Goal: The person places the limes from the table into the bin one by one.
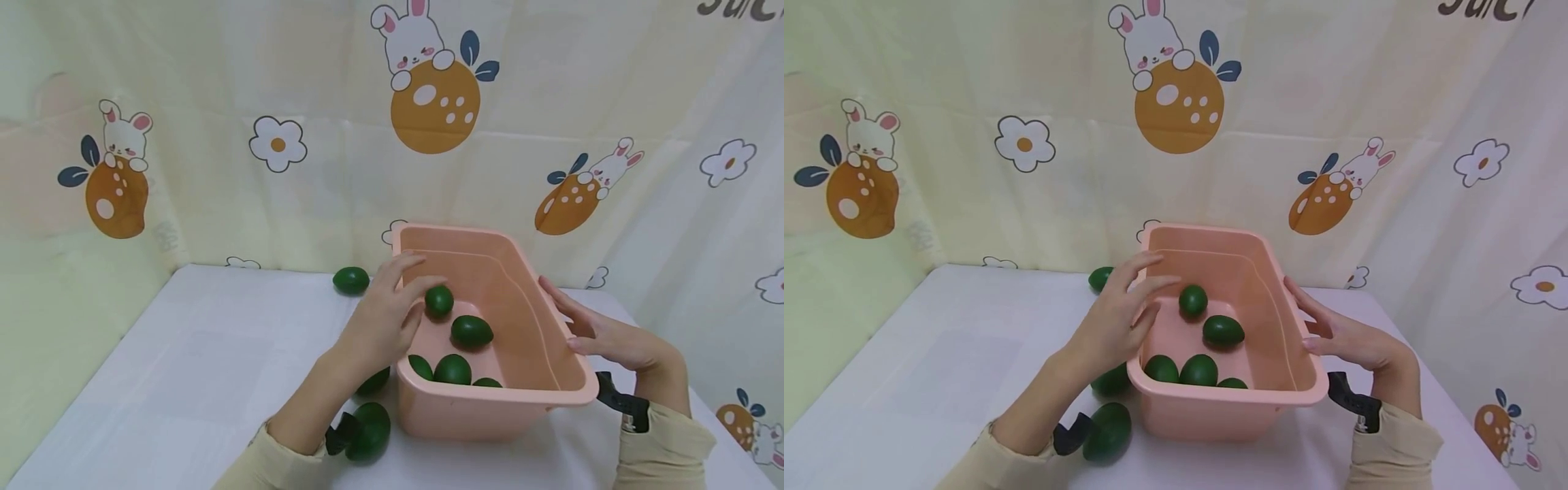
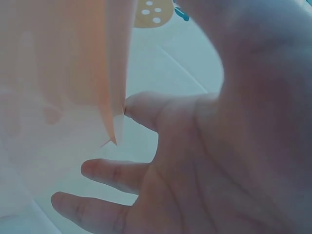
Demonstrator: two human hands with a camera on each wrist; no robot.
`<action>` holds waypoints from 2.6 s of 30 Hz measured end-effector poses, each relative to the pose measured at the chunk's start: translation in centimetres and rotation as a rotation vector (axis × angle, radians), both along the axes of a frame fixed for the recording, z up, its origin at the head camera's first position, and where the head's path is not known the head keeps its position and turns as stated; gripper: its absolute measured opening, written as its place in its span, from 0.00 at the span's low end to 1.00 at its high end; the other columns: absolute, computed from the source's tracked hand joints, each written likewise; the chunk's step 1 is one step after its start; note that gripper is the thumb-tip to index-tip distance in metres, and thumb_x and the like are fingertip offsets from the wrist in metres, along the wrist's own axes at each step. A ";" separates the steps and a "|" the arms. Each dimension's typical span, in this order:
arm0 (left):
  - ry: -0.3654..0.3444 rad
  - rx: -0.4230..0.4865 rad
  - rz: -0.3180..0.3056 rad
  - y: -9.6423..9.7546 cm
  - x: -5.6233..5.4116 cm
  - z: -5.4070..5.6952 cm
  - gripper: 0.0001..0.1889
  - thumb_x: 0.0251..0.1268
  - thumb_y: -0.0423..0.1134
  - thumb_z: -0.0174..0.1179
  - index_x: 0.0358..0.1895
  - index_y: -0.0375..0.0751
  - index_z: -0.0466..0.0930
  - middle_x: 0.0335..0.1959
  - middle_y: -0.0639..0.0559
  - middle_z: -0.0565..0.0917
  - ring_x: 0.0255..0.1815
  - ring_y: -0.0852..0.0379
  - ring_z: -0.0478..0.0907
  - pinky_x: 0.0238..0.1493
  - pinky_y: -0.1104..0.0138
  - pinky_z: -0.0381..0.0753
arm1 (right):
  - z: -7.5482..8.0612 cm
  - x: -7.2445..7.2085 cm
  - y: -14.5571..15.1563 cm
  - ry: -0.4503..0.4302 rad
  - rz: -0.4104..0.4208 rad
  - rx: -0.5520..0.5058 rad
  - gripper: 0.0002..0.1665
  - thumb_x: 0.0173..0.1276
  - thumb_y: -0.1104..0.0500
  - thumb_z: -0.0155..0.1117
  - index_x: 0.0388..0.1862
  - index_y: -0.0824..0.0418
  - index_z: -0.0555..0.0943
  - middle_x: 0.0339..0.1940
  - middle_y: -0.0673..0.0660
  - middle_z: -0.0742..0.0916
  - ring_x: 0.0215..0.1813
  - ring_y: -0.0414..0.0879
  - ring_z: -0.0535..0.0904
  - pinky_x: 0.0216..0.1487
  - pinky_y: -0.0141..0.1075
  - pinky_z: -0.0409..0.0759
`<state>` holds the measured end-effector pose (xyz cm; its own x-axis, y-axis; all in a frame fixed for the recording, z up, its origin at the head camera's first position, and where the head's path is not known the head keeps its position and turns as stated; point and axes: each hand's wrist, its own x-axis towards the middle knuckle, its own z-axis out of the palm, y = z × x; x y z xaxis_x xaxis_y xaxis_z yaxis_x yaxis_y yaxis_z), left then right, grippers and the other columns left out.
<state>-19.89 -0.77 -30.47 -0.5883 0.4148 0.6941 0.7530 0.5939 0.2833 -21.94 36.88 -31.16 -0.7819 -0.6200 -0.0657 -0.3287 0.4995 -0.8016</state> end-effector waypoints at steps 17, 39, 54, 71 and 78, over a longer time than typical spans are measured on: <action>-0.312 0.171 0.362 -7.2 -6.3 -2.6 0.25 0.61 0.36 0.54 0.63 0.44 0.69 0.68 0.39 0.62 0.69 0.41 0.59 0.61 0.46 0.69 | 0.2 0.9 0.6 -0.068 -0.062 -0.051 0.50 0.67 0.52 0.57 0.77 0.38 0.38 0.80 0.50 0.45 0.73 0.74 0.48 0.61 0.65 0.66; -0.701 -0.162 0.286 -3.5 -15.1 -7.8 0.36 0.65 0.49 0.56 0.75 0.50 0.52 0.74 0.33 0.51 0.74 0.33 0.47 0.63 0.35 0.59 | 1.6 0.4 1.7 -0.074 -0.117 0.015 0.49 0.67 0.53 0.57 0.77 0.38 0.40 0.79 0.53 0.48 0.74 0.71 0.50 0.62 0.65 0.64; -0.713 -0.129 0.304 -3.8 -15.1 -10.7 0.30 0.61 0.40 0.61 0.68 0.48 0.65 0.69 0.33 0.58 0.68 0.35 0.56 0.59 0.44 0.69 | 0.7 0.8 1.4 -0.062 -0.090 -0.008 0.50 0.66 0.53 0.58 0.78 0.41 0.40 0.79 0.54 0.48 0.73 0.73 0.51 0.61 0.65 0.65; -0.667 -0.115 0.351 -3.9 -14.8 -10.3 0.21 0.56 0.40 0.65 0.55 0.49 0.75 0.60 0.37 0.70 0.57 0.39 0.68 0.49 0.46 0.77 | 0.5 0.8 1.5 -0.091 -0.089 -0.024 0.50 0.66 0.54 0.58 0.77 0.38 0.39 0.79 0.54 0.47 0.73 0.73 0.49 0.61 0.64 0.66; -0.660 -0.076 0.342 -4.5 -14.3 -9.0 0.22 0.56 0.41 0.63 0.56 0.48 0.74 0.56 0.37 0.73 0.53 0.40 0.71 0.48 0.48 0.78 | 0.5 0.7 1.2 -0.096 -0.087 -0.034 0.50 0.66 0.54 0.58 0.77 0.39 0.39 0.79 0.54 0.47 0.73 0.72 0.49 0.60 0.62 0.68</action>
<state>-34.19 -5.30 -39.44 -0.9776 0.1668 0.1286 0.2104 0.8004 0.5613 -21.21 38.13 -30.68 -0.8240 -0.5531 -0.1227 -0.2063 0.4947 -0.8442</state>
